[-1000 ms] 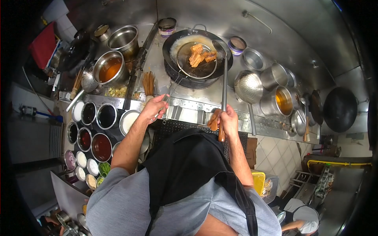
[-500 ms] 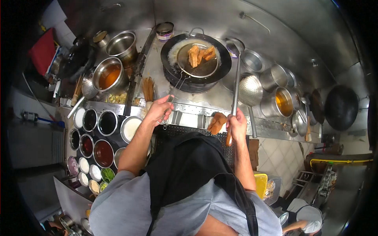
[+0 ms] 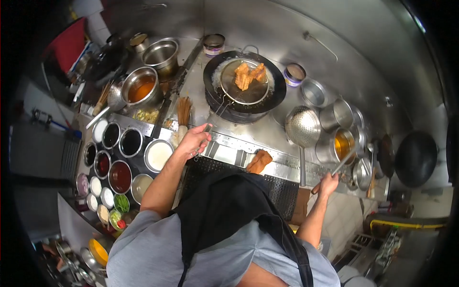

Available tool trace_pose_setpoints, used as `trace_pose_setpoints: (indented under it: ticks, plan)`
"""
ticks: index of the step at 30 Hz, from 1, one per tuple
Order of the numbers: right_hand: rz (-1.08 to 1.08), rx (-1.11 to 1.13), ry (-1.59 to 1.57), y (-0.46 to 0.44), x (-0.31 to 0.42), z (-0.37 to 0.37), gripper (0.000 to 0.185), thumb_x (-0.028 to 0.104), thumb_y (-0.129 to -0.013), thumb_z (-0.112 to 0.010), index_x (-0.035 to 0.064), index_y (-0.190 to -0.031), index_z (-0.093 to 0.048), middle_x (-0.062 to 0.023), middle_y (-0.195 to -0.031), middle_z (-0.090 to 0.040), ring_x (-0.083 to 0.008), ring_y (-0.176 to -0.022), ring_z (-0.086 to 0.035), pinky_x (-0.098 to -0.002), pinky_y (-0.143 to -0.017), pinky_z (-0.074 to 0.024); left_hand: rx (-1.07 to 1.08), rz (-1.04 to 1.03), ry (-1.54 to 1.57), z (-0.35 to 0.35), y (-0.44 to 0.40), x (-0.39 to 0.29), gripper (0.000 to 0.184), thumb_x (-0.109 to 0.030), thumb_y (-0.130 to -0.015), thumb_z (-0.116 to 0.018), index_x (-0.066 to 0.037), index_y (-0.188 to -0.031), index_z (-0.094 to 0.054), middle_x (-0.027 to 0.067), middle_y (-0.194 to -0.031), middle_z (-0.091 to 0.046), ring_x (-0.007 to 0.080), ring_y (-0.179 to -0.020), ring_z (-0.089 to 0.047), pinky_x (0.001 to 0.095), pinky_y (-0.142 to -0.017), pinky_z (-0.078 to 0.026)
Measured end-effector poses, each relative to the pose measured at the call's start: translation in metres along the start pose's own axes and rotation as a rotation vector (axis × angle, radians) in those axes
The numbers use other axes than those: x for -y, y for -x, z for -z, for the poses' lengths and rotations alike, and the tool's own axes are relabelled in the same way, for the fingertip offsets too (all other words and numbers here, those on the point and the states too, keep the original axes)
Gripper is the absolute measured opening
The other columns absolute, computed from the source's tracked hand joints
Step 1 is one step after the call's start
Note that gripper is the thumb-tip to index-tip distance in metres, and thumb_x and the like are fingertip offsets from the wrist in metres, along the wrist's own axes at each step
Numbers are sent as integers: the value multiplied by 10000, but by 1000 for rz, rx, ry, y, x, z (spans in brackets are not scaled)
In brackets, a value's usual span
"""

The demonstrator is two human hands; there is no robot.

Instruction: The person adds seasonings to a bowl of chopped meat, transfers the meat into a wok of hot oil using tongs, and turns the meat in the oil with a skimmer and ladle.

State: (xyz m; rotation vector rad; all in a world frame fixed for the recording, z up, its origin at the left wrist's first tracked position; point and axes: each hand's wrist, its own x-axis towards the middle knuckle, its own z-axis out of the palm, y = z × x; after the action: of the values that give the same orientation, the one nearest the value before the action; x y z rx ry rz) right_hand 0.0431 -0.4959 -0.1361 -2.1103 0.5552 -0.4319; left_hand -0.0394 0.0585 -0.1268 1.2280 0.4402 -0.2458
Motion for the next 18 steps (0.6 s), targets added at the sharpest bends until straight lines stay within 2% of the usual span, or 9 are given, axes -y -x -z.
trace_pose_setpoints:
  ticks: [3,6,9,11,13,14,15,17,18]
  plan:
    - [-70,-32,-82,-30,-47,2,229,54,-818,-512,-39,-1016,-580,-84,-674,-575,-179,-517,-552,-364,-490,-451,-42,-46,18,-25,7,5,363,-62,-935,-460,-64,-1296,-502,9,-804,-547,65,-434,-418,205,-290,-222]
    - [-41,26,73,-59,-83,1,185,53,-811,-519,-44,-960,-570,-109,-684,-590,-194,-521,-567,-366,-504,-464,-67,-49,76,-47,10,18,463,-62,-928,-468,-55,-1390,-452,2,-800,-559,63,-442,-413,202,-310,-261]
    - [-128,44,-97,-101,-129,-8,177,71,-810,-532,-52,-933,-565,-121,-687,-601,-205,-540,-588,-366,-515,-474,-148,-106,136,-79,22,27,434,-70,-936,-493,-61,-1370,-483,2,-711,-524,63,-428,-399,210,-319,-269]
    - [-87,146,79,-132,-144,-5,294,123,-816,-568,-91,-1017,-588,-190,-724,-649,-282,-579,-635,-421,-601,-515,-223,-145,199,-108,36,32,438,-64,-931,-515,-61,-1368,-495,2,-683,-510,61,-436,-399,212,-341,-297]
    - [264,129,520,-154,-157,-3,391,224,-864,-601,-66,-1126,-600,-276,-981,-683,-413,-884,-676,-498,-819,-511,-287,-229,296,-126,50,44,450,-50,-918,-530,-65,-1368,-508,5,-722,-528,60,-467,-418,214,-374,-340]
    - [238,215,514,-169,-160,-4,471,267,-855,-628,-46,-1201,-567,-295,-1101,-653,-426,-991,-652,-504,-876,-500,-314,-271,341,-136,62,52,445,-43,-913,-534,-68,-1357,-520,9,-749,-540,61,-485,-430,215,-389,-360]
    - [78,252,655,-180,-155,-7,559,284,-828,-654,-30,-1269,-516,-298,-1152,-633,-440,-1025,-639,-519,-888,-504,-328,-269,378,-144,76,59,451,-42,-914,-533,-76,-1364,-515,14,-779,-552,59,-498,-439,210,-395,-366]
    - [186,216,745,-144,-88,7,699,298,-795,-668,-26,-1370,-438,-303,-1277,-571,-461,-1122,-593,-546,-942,-484,-359,-305,440,-152,117,72,459,-44,-920,-528,-88,-1376,-502,21,-824,-570,52,-514,-447,207,-399,-373]
    - [650,-119,687,-166,-132,-10,787,295,-797,-665,-46,-1443,-373,-298,-1373,-503,-440,-1234,-525,-523,-1017,-440,-373,-337,463,-159,140,78,461,-46,-924,-523,-94,-1381,-496,24,-840,-575,47,-517,-447,209,-397,-374]
